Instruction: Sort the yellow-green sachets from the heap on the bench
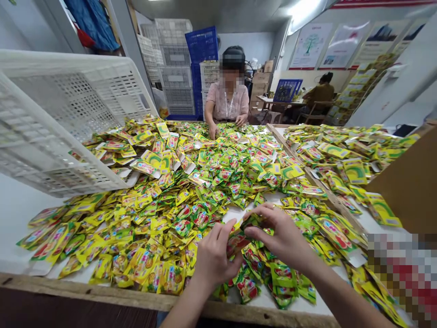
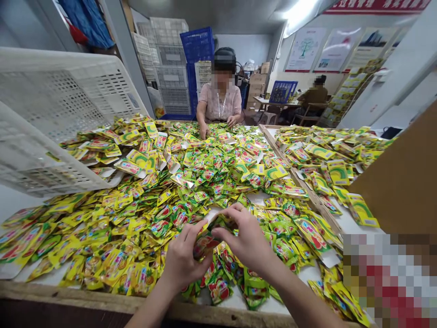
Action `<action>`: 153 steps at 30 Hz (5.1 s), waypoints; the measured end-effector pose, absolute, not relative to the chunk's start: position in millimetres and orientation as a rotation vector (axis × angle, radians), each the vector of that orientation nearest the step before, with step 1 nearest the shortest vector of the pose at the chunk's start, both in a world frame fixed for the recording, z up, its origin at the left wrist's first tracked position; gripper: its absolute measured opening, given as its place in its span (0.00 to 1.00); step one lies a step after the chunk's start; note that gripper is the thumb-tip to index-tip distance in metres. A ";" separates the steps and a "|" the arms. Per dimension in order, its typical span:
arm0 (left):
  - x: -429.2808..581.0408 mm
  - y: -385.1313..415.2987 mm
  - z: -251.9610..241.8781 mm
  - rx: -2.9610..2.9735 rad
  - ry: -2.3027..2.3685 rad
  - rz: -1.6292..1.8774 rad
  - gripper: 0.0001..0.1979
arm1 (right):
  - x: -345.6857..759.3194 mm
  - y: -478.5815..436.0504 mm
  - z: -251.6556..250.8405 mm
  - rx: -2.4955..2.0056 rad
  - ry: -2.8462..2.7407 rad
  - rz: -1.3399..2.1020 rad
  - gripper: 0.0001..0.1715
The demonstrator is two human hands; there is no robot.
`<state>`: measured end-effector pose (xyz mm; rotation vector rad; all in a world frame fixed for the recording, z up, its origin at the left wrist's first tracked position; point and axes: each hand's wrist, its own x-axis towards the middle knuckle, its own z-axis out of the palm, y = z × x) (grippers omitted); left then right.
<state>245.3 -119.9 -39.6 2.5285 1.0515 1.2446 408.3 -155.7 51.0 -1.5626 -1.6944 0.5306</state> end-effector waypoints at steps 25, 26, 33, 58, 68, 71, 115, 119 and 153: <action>245.2 -117.1 -24.9 2.247 0.953 1.206 0.31 | 395.4 -153.8 22.3 -1.577 -1.683 0.666 0.09; 245.2 -116.4 -21.9 2.164 0.950 1.202 0.31 | 397.8 -152.3 21.3 -1.539 -1.585 0.708 0.09; 248.6 -116.5 -23.4 1.612 0.910 1.114 0.17 | 395.6 -154.9 -2.1 -1.395 -1.312 0.880 0.15; 247.9 -109.9 -49.5 1.827 1.029 0.972 0.16 | 482.5 -58.3 -28.1 -2.503 -1.896 0.138 0.15; 256.6 -117.4 -31.5 2.011 0.828 0.838 0.10 | 496.3 -61.9 -32.7 -2.471 -1.787 0.298 0.15; 243.0 -91.4 -14.2 2.083 1.128 0.950 0.10 | 503.5 -63.9 -28.0 -2.332 -1.635 0.359 0.11; 213.7 94.8 20.6 2.600 1.653 0.708 0.20 | 430.2 -158.2 3.3 -1.400 -0.862 1.376 0.22; 207.3 150.2 4.8 2.653 1.685 0.655 0.20 | 429.7 -155.8 -5.4 -1.358 -0.801 1.378 0.25; 248.3 -110.3 -33.9 2.454 0.983 1.393 0.24 | 426.7 -167.8 71.8 -1.590 -1.860 0.327 0.11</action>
